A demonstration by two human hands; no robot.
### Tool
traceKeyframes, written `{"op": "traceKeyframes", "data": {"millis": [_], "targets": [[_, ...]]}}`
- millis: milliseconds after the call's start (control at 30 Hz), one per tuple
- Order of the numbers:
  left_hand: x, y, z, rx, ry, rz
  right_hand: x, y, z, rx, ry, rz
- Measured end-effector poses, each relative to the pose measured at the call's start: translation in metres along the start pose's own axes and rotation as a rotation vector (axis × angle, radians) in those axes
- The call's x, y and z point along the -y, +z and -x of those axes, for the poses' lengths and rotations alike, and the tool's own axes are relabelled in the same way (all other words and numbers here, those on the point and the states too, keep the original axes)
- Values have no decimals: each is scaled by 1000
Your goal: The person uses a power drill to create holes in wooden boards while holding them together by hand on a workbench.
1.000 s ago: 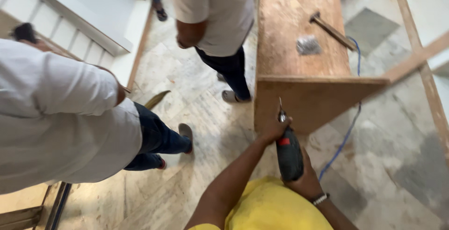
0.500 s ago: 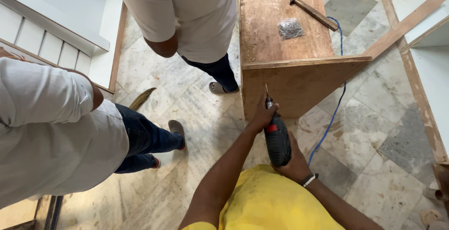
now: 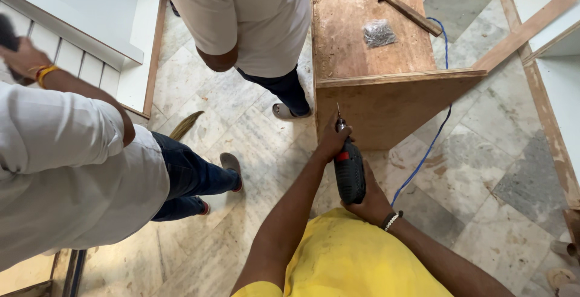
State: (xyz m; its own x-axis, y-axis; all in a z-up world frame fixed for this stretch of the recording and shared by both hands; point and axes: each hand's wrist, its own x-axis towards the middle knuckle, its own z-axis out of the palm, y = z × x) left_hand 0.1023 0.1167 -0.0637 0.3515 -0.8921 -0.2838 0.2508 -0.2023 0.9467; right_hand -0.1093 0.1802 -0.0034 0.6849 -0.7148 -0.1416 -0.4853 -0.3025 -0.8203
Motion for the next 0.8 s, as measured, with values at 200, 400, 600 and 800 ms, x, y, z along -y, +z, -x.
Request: {"op": "traceKeyframes", "data": {"millis": [200,400,600,800], "targets": [[9,1,-7,-4,32,42,-1,0,-4,33,126,7],[12,0,-11,-12,55,29,4,-2,-9,29,74,15],[6,-2,-18,-5,52,35,19,-6,-15,66,172,12],[-1,-5,-19,-15,-11,48,24,-5,-18,55,126,-50]]}}
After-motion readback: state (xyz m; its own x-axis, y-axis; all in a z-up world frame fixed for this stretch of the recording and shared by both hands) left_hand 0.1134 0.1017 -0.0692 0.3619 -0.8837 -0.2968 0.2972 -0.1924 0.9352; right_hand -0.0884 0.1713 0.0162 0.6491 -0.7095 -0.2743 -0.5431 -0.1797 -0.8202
